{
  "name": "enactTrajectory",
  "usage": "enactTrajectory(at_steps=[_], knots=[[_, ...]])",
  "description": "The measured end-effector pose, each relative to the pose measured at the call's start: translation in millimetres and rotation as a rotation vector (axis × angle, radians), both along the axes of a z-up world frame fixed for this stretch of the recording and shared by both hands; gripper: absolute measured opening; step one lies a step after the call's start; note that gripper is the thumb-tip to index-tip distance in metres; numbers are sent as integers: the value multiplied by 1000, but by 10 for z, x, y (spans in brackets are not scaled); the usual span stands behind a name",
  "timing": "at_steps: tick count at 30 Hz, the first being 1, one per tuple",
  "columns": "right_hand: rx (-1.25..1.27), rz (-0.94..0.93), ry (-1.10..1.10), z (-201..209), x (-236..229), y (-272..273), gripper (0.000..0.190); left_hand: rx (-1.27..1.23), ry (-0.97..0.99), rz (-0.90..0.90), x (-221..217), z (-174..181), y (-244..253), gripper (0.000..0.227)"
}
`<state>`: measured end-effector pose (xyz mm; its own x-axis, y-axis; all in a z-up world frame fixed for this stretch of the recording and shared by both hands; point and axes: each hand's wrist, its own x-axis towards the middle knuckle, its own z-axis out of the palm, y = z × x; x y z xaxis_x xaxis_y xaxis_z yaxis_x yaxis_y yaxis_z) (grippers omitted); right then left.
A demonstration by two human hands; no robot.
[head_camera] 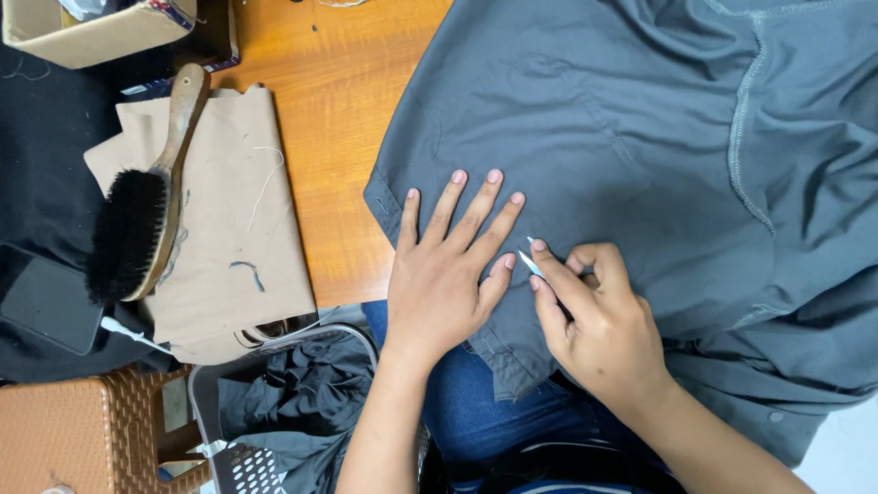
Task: The person trims loose threads from a grey garment using a small clipper, turning the fabric over to reach different sections and inspecting the seams.
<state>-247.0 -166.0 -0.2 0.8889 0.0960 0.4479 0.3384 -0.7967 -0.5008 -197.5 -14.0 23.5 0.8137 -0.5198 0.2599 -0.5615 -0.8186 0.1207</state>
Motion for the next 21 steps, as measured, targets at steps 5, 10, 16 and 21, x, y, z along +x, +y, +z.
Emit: enactTrajectory(at_steps=[5, 10, 16, 21], knots=[[45, -6, -55, -13, 5, 6, 25, 14, -13, 10, -1, 2, -2, 42], [87, -96, -125, 24, 39, -100, 22, 8, 5, 12, -4, -7, 16, 43], [134, -77, -160, 76, -25, -134, 20, -357, 5, -44, -22, 19, 50, 26], [179, -101, -177, 39, -118, -184, 20, -492, -11, -151, -34, 28, -18, 17]])
